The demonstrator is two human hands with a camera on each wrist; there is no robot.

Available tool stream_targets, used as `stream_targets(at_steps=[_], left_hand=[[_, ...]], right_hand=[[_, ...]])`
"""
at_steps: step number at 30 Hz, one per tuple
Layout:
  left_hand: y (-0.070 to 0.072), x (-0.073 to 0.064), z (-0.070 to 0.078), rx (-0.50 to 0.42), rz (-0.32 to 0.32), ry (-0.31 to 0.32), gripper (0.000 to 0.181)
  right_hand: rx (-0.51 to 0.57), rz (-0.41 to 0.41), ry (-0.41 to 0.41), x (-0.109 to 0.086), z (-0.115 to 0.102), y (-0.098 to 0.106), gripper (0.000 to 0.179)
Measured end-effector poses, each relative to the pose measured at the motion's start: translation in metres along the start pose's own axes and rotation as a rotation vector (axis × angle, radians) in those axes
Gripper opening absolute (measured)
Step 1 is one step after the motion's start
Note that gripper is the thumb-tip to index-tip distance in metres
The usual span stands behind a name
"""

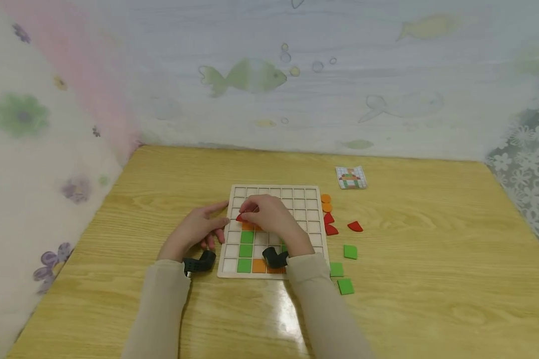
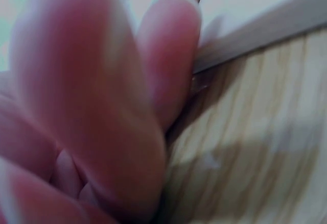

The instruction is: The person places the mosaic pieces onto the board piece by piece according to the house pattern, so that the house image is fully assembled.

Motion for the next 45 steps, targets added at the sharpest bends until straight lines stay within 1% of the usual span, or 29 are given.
stream_targets(at_steps=[4, 8, 16, 19, 27, 34, 37, 41, 45], left_hand=[[-0.001, 0.000, -0.002, 0.007, -0.003, 0.002, 0.052], [-0.002, 0.000, -0.002, -0.004, -0.004, 0.012, 0.051], [-0.002, -0.001, 0.001, -0.036, -0.005, 0.016, 0.050], [-0.002, -0.001, 0.001, -0.049, -0.004, 0.018, 0.050], [-0.002, -0.001, 0.001, -0.049, -0.003, 0.001, 0.050], [-0.002, -0.001, 0.001, -0.031, 0.002, 0.003, 0.050], [-0.002, -0.001, 0.000, -0.046, 0.000, 0.013, 0.051], [-0.002, -0.002, 0.001, -0.076, -0.006, 0.028, 0.051], [-0.002, -0.002, 0.002, -0.049, -0.003, 0.014, 0.051]], right_hand=[[-0.036, -0.015, 0.015, 0.001, -0.002, -0.008, 0.010], [-0.062, -0.001, 0.028, 0.002, -0.003, -0.012, 0.013], [-0.062, 0.004, 0.009, 0.002, -0.005, -0.016, 0.014], [-0.070, 0.003, 0.017, 0.002, -0.006, -0.017, 0.014], [-0.145, -0.017, 0.050, 0.002, -0.009, -0.021, 0.015], [-0.217, -0.020, 0.071, 0.000, -0.012, -0.024, 0.017], [-0.206, -0.031, 0.074, -0.001, -0.012, -0.024, 0.018], [-0.140, -0.034, 0.059, -0.001, -0.010, -0.021, 0.018], [-0.068, -0.008, 0.062, -0.001, -0.009, -0.014, 0.019]])
Point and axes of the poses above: each hand's wrist, its own x-axis towards the middle knuckle, its own y-axis out of the back of the hand, z = x × y, the point moved 3 cm from there along x, towards the middle knuckle, and after that the axes turned 8 degrees about z, right-handed, at the moved point
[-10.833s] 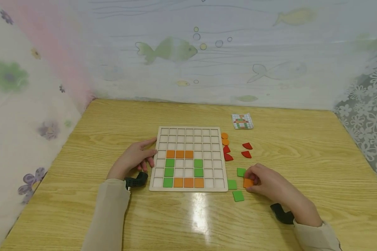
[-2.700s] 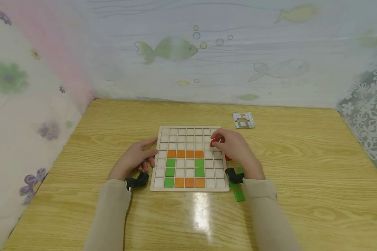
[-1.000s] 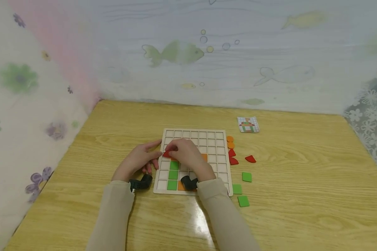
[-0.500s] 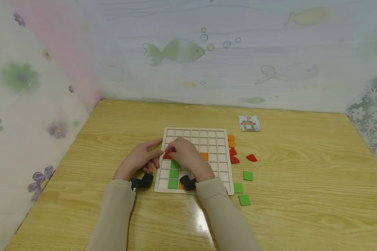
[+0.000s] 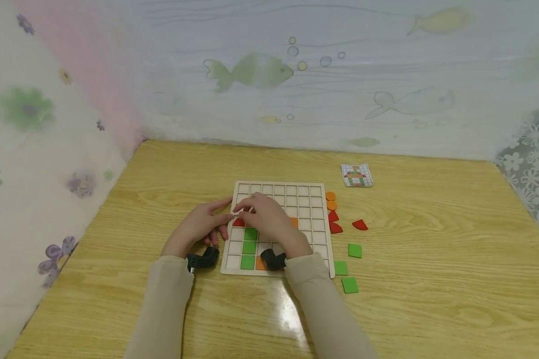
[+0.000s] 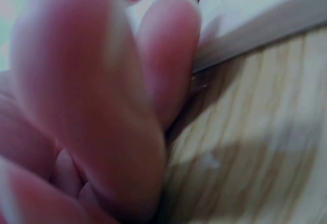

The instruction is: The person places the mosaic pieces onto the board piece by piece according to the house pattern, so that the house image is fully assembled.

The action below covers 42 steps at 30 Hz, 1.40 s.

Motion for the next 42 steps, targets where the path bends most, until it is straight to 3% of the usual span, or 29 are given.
stream_targets(at_steps=[6, 13, 22, 30, 42], left_hand=[[-0.001, 0.001, 0.000, 0.017, 0.000, 0.002, 0.050], [0.000, 0.003, 0.000, 0.024, 0.001, 0.004, 0.051], [0.000, 0.004, 0.000, 0.039, -0.007, 0.012, 0.053], [-0.001, 0.003, -0.003, 0.031, -0.007, 0.004, 0.052], [0.000, 0.003, -0.002, 0.035, -0.017, -0.013, 0.053]], right_hand=[[0.038, -0.010, 0.012, -0.005, 0.004, 0.007, 0.021], [0.065, -0.007, -0.029, -0.016, 0.012, 0.017, 0.022], [-0.014, -0.002, -0.049, -0.033, 0.020, 0.028, 0.021], [-0.063, -0.002, -0.017, -0.049, 0.028, 0.037, 0.020], [-0.098, 0.026, -0.081, -0.069, 0.053, 0.058, 0.016]])
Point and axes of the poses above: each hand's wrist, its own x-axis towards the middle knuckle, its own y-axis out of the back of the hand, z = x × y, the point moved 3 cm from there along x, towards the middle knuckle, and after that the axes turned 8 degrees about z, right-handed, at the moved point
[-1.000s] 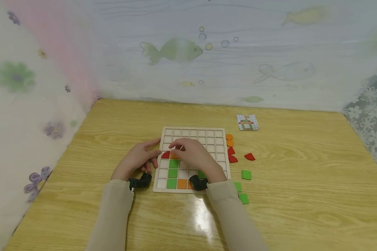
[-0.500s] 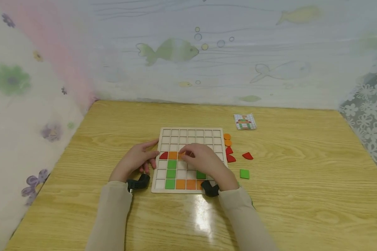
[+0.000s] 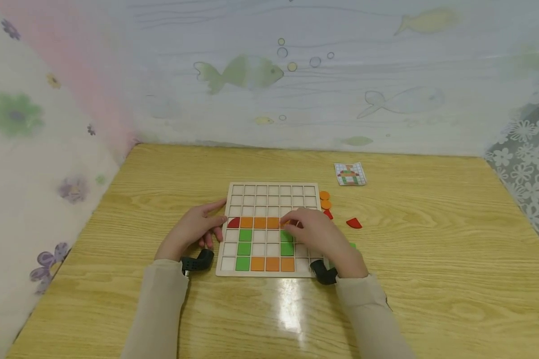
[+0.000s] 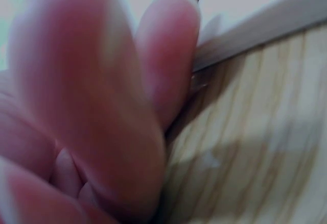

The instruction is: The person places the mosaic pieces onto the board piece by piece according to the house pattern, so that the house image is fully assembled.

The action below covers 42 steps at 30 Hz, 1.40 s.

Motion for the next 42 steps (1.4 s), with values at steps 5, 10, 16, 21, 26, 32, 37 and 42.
stream_targets(at_steps=[5, 10, 16, 21, 26, 32, 37, 42], left_hand=[[0.000, 0.000, 0.001, 0.011, -0.003, -0.003, 0.053], [0.000, 0.000, 0.002, 0.016, 0.001, 0.001, 0.053], [0.000, 0.000, 0.002, 0.016, 0.001, 0.010, 0.054], [0.000, -0.001, 0.003, 0.015, -0.003, 0.013, 0.054], [0.000, 0.000, 0.003, 0.016, -0.002, 0.011, 0.055], [0.000, 0.000, 0.002, 0.016, 0.001, 0.012, 0.054], [-0.001, 0.000, 0.002, 0.020, 0.004, 0.008, 0.054], [0.000, 0.000, 0.002, 0.016, 0.005, 0.009, 0.053]], right_hand=[[-0.011, 0.009, -0.037, -0.001, 0.013, 0.006, 0.017], [-0.008, 0.008, -0.096, -0.003, 0.025, 0.014, 0.017], [-0.036, 0.021, -0.118, -0.005, 0.046, 0.025, 0.016], [-0.050, 0.047, -0.169, -0.007, 0.060, 0.034, 0.017], [-0.028, 0.021, -0.190, -0.009, 0.065, 0.036, 0.013], [-0.001, -0.015, -0.184, -0.011, 0.070, 0.037, 0.013], [0.001, -0.023, -0.205, -0.013, 0.074, 0.039, 0.016], [-0.009, -0.042, -0.202, -0.013, 0.072, 0.040, 0.021]])
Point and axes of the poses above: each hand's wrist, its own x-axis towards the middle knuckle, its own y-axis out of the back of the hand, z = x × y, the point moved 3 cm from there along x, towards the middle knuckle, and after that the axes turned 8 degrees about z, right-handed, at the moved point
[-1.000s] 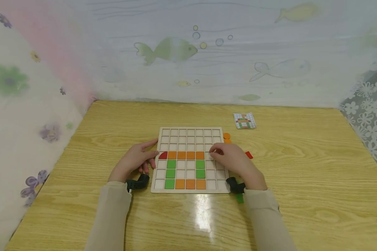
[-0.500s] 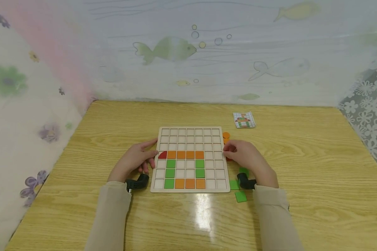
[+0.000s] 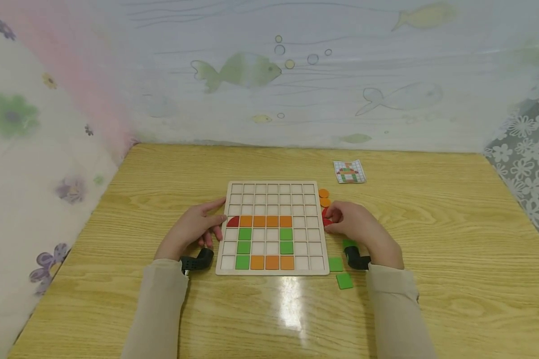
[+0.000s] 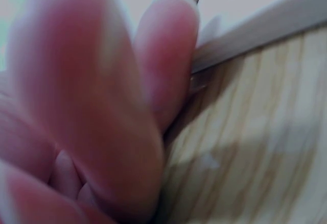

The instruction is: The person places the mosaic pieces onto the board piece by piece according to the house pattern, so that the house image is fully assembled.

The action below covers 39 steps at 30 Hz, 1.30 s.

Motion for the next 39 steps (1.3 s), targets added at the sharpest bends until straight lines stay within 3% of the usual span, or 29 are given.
stream_targets(at_steps=[7, 21, 29, 39], left_hand=[[0.000, 0.000, 0.001, 0.003, -0.002, 0.003, 0.054], [0.000, -0.004, -0.001, -0.036, -0.017, 0.010, 0.054], [0.000, -0.003, -0.003, -0.034, -0.020, 0.000, 0.054], [0.000, -0.004, -0.002, -0.096, -0.016, 0.032, 0.052]], right_hand=[[-0.049, -0.010, 0.019, 0.000, -0.006, -0.001, 0.022], [0.026, -0.003, -0.001, -0.001, -0.001, -0.003, 0.013], [0.003, 0.074, 0.010, 0.000, -0.003, 0.002, 0.018], [-0.005, 0.138, 0.037, 0.003, -0.013, 0.001, 0.025]])
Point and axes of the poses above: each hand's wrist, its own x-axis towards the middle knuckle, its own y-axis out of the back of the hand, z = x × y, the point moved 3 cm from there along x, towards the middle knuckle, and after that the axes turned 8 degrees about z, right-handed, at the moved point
